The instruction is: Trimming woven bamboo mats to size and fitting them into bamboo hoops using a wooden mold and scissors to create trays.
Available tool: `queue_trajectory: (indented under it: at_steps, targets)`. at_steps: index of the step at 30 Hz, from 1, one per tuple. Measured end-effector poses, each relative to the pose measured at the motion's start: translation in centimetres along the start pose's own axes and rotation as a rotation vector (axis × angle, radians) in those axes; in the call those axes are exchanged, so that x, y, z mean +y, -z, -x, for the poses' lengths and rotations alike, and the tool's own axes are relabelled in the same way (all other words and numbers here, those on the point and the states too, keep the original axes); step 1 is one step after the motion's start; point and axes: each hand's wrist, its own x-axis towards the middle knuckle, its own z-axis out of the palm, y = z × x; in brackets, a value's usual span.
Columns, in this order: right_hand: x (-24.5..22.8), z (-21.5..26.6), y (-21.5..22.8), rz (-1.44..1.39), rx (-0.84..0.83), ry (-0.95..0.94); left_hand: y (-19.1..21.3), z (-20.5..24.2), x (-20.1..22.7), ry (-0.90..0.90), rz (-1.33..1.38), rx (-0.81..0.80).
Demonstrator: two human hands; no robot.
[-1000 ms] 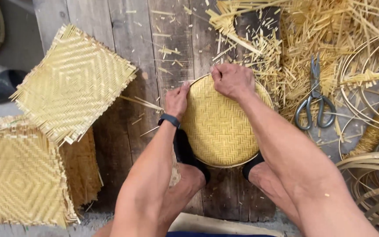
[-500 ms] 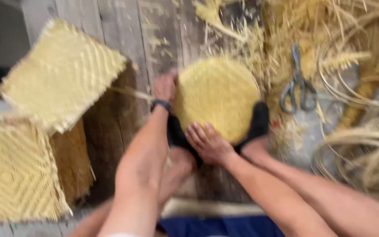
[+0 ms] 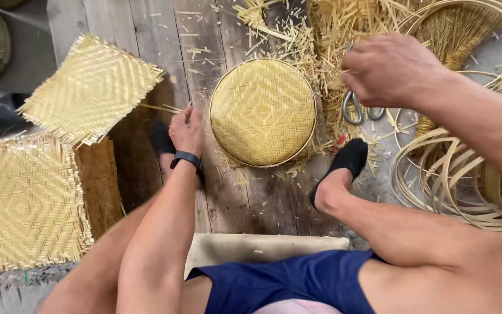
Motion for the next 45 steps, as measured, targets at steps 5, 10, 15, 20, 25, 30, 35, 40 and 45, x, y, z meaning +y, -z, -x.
queue_trajectory:
  at_steps: [5, 10, 15, 20, 25, 30, 35, 40, 45]
  targets:
    - [-0.6, -2.9, -13.3, -0.899, -0.07, -0.446, -8.1, -2.9, -7.3, 0.445, 0.286, -0.161]
    - [-6.9, -11.3, -28.8, -1.851, 0.097, -0.637, -10.6, -3.2, -5.3, 0.871, 0.704, 0.047]
    - [-7.6, -10.2, -23.9, -2.118, 0.295, -0.816, -8.4, -2.1, 2.2, 0.907, 0.737, 0.229]
    - [-3.2, -6.0, -15.5, -1.875, 0.824, -0.38, -4.0, -1.9, 8.5, 0.505, 1.355, 0.065]
    - [-2.6, -5.7, -16.8, -2.629, 0.227, -0.486, -5.5, -1.7, 4.4, 0.681, 1.127, -0.61]
    - [-5.7, -5.1, -23.6, -1.749, 0.262, -0.864, -9.1, 0.0, -0.9, 0.629, 0.604, -0.463]
    - [-4.4, -6.9, -25.8, -1.373, 0.259, -0.849, -12.8, -0.2, -6.1, 0.322, 0.015, -0.345]
    - [-4.4, -5.9, -27.3, -1.225, 0.22, -0.906, -12.0, 0.7, -3.7, 0.469, 0.073, -0.37]
    - [-1.2, -4.5, -31.8, -1.219, 0.278, -1.054, -13.0, 0.7, -5.0, 0.428, -0.038, -0.268]
